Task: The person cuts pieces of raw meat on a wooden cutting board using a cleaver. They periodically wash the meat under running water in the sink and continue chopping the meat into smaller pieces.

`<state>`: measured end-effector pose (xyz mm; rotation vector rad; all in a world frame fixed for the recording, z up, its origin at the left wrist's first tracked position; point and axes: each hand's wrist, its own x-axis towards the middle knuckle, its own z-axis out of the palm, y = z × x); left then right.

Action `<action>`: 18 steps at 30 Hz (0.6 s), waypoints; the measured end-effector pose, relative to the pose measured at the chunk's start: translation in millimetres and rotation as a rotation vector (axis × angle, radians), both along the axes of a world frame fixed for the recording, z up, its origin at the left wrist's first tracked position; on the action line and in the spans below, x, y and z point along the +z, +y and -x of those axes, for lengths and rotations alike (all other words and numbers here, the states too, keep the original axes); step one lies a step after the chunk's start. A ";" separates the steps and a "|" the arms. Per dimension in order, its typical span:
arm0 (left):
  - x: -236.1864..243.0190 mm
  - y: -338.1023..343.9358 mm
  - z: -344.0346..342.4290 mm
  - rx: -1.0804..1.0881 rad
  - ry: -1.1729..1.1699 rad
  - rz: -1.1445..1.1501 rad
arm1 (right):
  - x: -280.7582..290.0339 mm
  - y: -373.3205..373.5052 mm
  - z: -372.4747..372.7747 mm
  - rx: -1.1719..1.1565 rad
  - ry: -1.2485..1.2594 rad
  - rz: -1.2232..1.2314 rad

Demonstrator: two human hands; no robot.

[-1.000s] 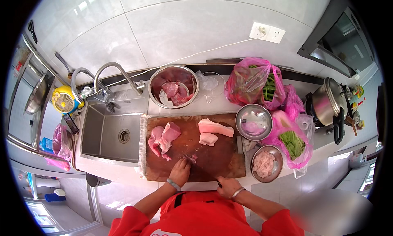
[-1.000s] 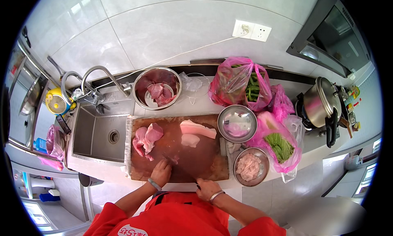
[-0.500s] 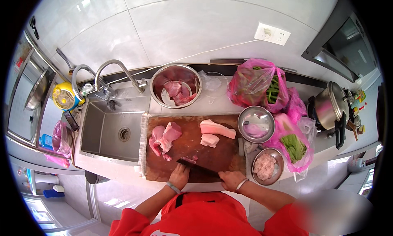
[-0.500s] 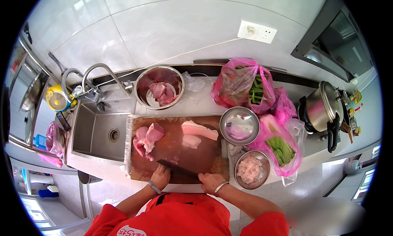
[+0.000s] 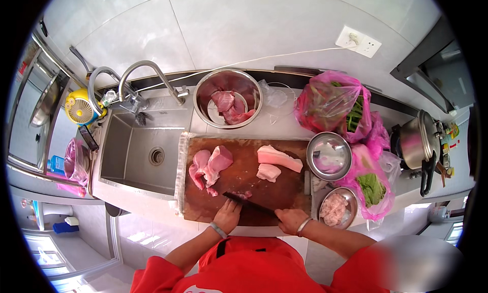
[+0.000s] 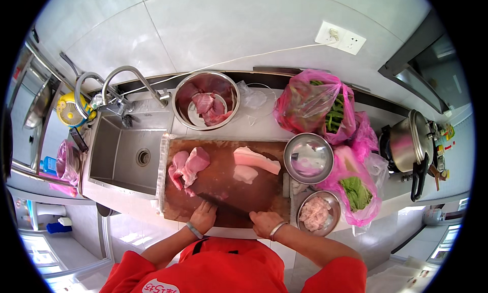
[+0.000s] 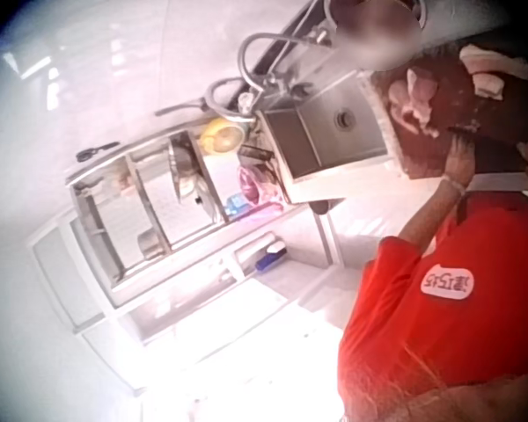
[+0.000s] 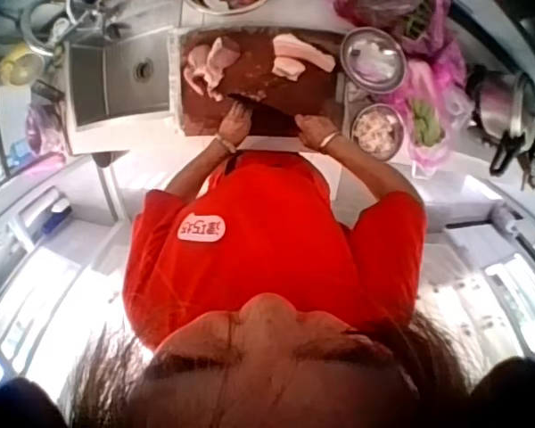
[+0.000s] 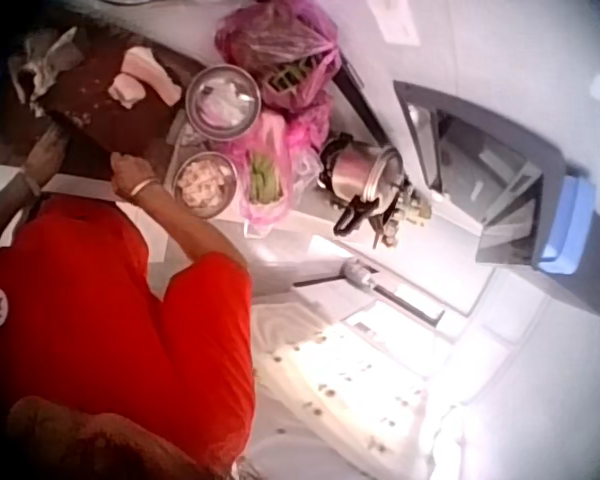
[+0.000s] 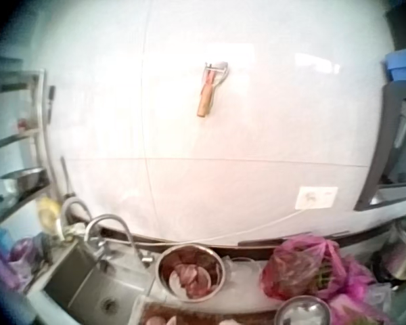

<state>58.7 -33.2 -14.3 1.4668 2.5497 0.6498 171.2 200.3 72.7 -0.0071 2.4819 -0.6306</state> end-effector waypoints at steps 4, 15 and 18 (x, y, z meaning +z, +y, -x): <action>-1.3 -1.2 -0.4 0.018 0.030 -0.012 | 6.7 6.8 0.1 0.004 0.021 0.029; -7.3 -4.4 -0.9 -0.009 0.017 0.002 | 11.2 10.0 18.9 0.057 -0.051 0.042; -1.5 -1.4 -0.2 0.011 -0.020 -0.018 | 5.9 2.0 33.0 0.055 -0.064 0.039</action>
